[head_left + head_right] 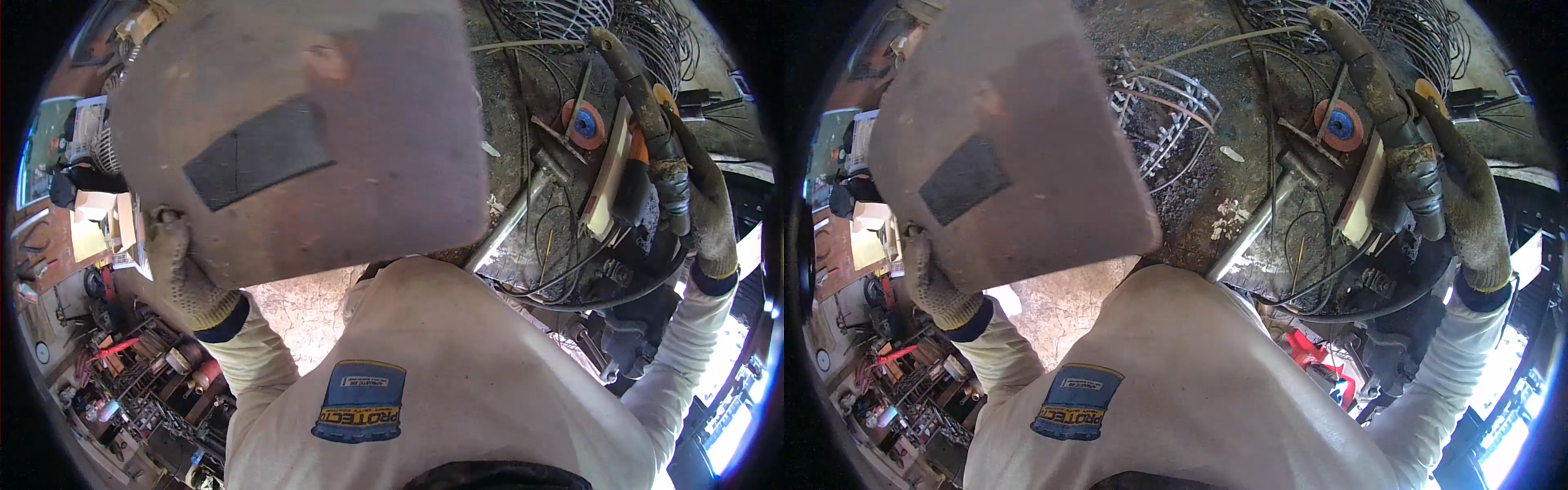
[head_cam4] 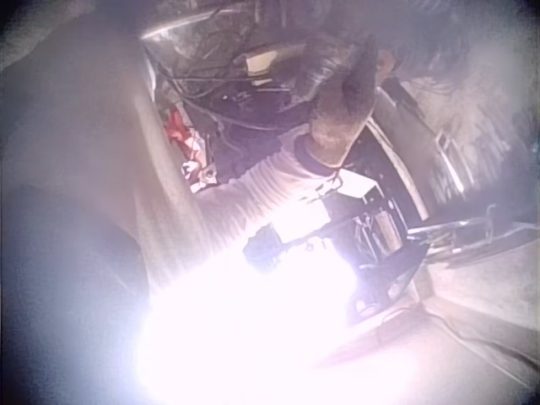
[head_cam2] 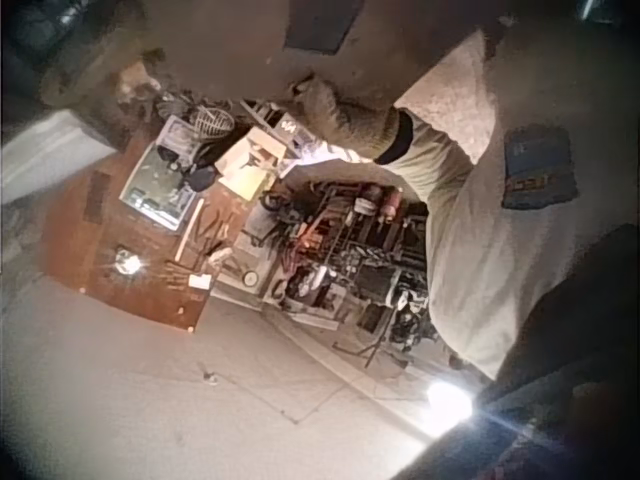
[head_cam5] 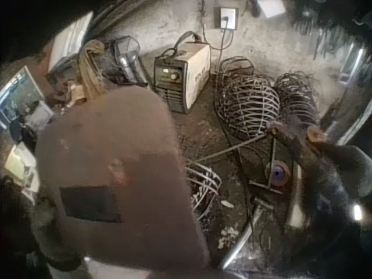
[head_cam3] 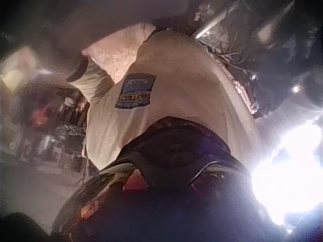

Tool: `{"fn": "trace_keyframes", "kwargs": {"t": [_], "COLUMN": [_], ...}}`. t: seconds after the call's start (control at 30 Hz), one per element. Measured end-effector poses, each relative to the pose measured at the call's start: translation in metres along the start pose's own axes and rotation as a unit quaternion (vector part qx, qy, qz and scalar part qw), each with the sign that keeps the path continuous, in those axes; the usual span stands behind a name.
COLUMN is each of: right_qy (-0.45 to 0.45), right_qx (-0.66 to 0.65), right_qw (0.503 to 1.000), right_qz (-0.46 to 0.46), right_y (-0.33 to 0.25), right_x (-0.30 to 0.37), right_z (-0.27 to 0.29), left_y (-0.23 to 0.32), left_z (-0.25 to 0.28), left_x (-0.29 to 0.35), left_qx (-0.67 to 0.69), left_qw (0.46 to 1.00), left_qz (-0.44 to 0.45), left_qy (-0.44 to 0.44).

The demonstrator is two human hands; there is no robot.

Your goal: The person positions metal strips around a cage-like wire structure on a workbench and welds them into place using a welding torch while holding a protective welding plate.

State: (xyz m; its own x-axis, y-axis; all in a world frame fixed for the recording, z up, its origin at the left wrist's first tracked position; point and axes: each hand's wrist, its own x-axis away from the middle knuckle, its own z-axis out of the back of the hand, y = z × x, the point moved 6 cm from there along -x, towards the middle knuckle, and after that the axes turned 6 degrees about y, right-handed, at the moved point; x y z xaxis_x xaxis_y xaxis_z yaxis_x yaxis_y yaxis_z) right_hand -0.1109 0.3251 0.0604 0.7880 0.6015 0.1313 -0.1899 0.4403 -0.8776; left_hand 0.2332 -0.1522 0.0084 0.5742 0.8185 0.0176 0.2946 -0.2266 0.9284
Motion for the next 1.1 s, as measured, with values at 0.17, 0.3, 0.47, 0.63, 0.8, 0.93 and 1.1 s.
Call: {"fn": "trace_keyframes", "kwargs": {"t": [0.17,0.3,0.47,0.63,0.8,0.93,1.1], "right_qy": [0.042,0.036,0.01,0.009,-0.016,0.022,-0.033], "right_qx": [-0.005,-0.005,-0.014,-0.019,-0.061,0.0,-0.03], "right_qw": [0.999,0.999,1.0,1.0,0.998,0.997,0.993], "right_qz": [0.013,0.008,-0.003,-0.016,-0.009,-0.075,-0.11], "right_y": [-0.002,-0.004,-0.003,-0.003,0.001,-0.001,0.059], "right_x": [-0.001,0.0,0.0,0.003,0.003,0.009,0.013], "right_z": [-0.004,-0.004,-0.006,-0.004,-0.006,-0.002,0.034], "left_y": [-0.015,-0.028,-0.027,-0.026,-0.021,-0.028,-0.029], "left_z": [0.011,-0.033,-0.041,-0.05,-0.053,-0.054,-0.048], "left_x": [0.01,0.004,0.007,0.01,0.01,-0.001,0.007], "left_qx": [-0.152,-0.003,0.026,0.047,0.039,0.024,0.015], "left_qw": [0.988,0.992,0.993,0.994,0.993,0.996,0.997], "left_qz": [-0.017,0.015,0.024,0.074,0.046,0.062,0.062], "left_qy": [0.03,-0.129,-0.116,-0.064,-0.096,-0.05,-0.053]}}
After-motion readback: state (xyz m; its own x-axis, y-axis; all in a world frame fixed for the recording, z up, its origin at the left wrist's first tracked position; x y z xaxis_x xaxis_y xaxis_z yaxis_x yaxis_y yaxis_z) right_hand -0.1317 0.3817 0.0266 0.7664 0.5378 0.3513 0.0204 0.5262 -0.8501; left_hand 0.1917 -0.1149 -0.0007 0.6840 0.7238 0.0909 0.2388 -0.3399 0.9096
